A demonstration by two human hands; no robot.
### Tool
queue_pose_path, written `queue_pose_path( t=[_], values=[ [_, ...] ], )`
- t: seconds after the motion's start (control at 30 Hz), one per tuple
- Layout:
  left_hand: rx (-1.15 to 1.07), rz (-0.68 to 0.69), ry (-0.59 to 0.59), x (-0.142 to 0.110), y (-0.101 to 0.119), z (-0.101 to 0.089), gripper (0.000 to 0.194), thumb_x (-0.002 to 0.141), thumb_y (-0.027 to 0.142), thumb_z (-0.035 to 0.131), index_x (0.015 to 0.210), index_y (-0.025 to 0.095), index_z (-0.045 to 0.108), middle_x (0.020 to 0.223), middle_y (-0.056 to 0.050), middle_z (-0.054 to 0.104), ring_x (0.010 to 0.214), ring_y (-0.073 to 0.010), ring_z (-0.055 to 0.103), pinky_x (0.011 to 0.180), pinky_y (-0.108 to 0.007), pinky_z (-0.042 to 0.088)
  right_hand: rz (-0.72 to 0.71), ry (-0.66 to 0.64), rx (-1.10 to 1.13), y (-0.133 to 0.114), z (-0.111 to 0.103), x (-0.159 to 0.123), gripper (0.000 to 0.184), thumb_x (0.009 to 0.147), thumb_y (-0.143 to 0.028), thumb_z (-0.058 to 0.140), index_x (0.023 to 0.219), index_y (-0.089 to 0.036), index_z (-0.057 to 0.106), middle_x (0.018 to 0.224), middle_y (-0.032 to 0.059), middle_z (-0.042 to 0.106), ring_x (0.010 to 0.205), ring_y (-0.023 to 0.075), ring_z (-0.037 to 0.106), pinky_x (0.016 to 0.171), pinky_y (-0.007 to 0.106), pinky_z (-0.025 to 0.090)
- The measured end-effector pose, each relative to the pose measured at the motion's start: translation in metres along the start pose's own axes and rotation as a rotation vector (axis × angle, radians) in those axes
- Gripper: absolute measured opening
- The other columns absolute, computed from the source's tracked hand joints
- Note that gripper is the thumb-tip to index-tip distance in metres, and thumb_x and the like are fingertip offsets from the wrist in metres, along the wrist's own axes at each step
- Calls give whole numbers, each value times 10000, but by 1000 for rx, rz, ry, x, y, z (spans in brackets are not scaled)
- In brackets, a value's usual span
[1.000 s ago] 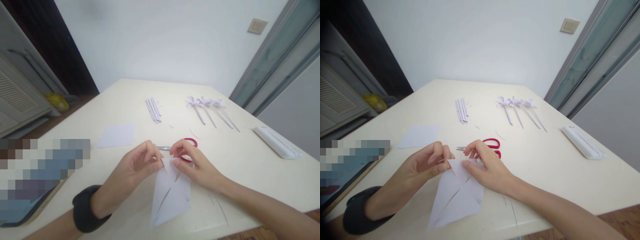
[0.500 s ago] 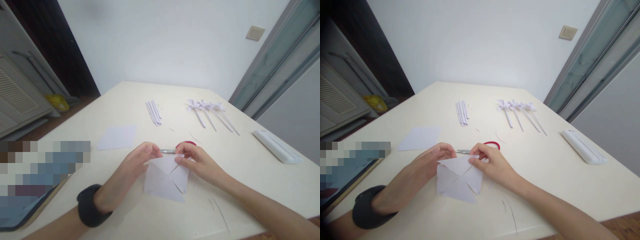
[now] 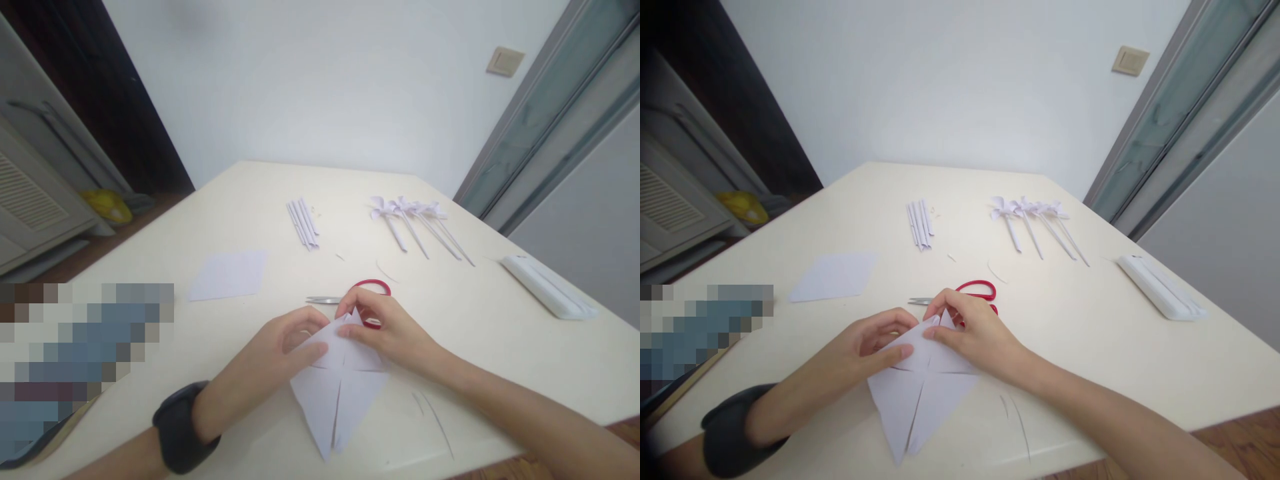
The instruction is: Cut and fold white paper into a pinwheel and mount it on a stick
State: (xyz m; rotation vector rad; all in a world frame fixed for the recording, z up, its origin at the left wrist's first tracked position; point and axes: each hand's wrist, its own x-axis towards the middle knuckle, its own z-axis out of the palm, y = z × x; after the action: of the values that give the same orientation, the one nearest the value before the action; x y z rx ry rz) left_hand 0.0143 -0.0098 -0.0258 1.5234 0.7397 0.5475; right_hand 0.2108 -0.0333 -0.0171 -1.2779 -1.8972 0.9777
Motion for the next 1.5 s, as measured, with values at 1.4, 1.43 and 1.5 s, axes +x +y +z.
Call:
queue_pose_path(
  t=[1.4,1.43,1.5],
  values=[
    [454,46,143,-6,34,9,104,778,266,561,853,219,616,922,-20,639,927,-219,561,841,-318,409,-158,5,-11,-2,8,-5,53,834,-192,520,806,-168,559,779,7,591,695,111,532,626,231,437],
    [475,65,138,-7,34,10,100,773,273,569,838,216,618,910,-20,641,909,-218,566,823,-313,419,-170,-1,-23,-2,10,-6,52,835,-190,519,815,-168,561,782,7,592,693,110,530,627,230,437],
    [488,93,117,-7,32,10,97,773,278,568,806,209,626,882,-23,650,869,-214,578,787,-306,434,-192,-5,-43,-4,13,-8,40,831,-184,524,829,-171,562,789,7,594,697,112,529,635,234,438]
  ],
)
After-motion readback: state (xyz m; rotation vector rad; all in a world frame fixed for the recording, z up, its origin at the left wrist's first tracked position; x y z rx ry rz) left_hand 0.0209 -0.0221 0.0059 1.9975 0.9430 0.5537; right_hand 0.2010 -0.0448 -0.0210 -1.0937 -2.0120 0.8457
